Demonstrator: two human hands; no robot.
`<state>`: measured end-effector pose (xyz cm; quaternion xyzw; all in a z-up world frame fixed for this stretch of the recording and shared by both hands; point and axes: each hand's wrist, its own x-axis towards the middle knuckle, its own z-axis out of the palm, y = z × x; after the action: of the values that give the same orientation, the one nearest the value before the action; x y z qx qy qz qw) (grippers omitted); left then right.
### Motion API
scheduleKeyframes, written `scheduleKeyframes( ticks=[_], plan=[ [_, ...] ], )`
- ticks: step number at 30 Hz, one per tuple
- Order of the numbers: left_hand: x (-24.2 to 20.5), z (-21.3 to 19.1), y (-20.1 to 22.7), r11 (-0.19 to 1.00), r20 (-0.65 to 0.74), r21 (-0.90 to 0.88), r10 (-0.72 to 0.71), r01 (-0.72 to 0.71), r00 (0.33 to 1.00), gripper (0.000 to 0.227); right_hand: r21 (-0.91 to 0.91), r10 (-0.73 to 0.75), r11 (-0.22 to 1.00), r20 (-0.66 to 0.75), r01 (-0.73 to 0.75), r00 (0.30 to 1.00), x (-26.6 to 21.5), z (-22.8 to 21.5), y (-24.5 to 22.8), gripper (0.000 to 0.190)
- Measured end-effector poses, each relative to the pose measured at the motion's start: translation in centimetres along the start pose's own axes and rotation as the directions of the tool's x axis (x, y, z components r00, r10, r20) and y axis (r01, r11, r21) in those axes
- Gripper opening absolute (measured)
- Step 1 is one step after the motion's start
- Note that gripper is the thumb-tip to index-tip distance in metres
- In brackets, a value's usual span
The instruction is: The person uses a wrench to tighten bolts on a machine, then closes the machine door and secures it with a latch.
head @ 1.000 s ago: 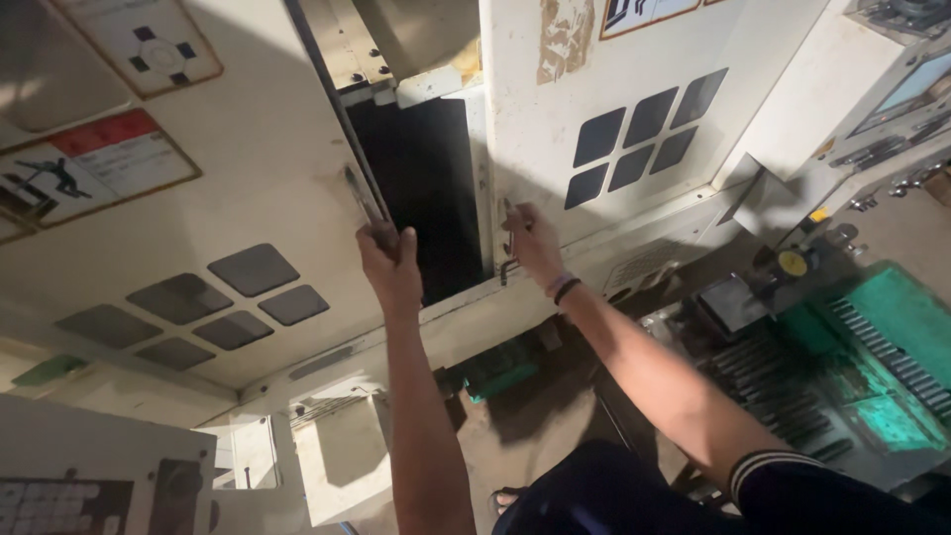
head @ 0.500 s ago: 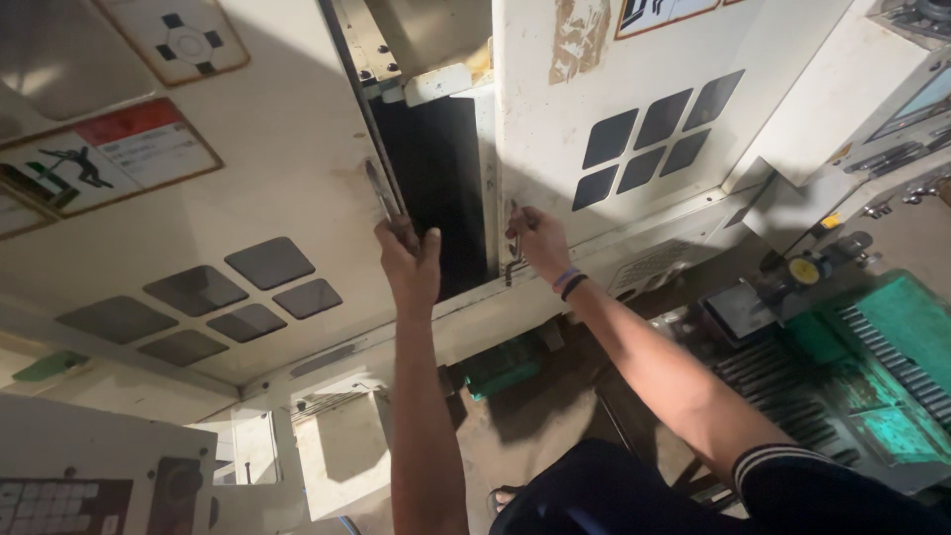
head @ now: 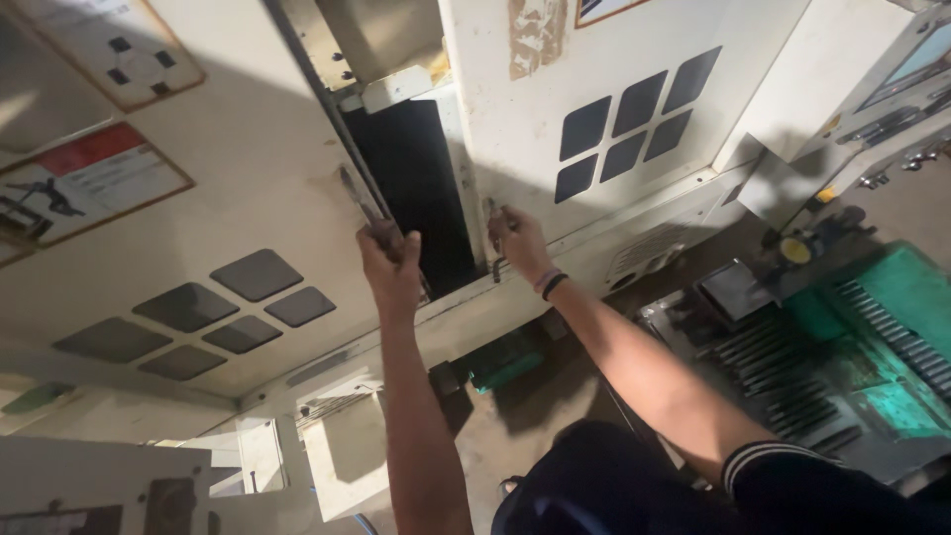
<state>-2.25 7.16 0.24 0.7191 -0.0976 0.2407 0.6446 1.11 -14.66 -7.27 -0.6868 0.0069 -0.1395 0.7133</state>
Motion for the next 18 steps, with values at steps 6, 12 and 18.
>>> scheduleKeyframes(
  ticks=[6,12,18],
  plan=[
    [-0.1,0.4,0.2,0.997,-0.06,0.026,0.069,-0.067,0.996,0.031,-0.008,-0.036,0.999,0.017,0.036,0.999,-0.6,-0.1,-0.5,0.027],
    [0.8,1.7,1.1,0.983,-0.244,0.181,0.019,0.027,0.97,0.03,-0.107,-0.115,0.988,0.009,0.115,0.993,-0.7,0.1,0.0,0.036],
    [1.2,2.8,0.3,0.966,-0.381,0.257,0.084,0.018,0.921,0.037,-0.085,-0.096,0.991,0.043,0.1,0.994,-0.8,-0.4,0.8,0.035]
  ],
)
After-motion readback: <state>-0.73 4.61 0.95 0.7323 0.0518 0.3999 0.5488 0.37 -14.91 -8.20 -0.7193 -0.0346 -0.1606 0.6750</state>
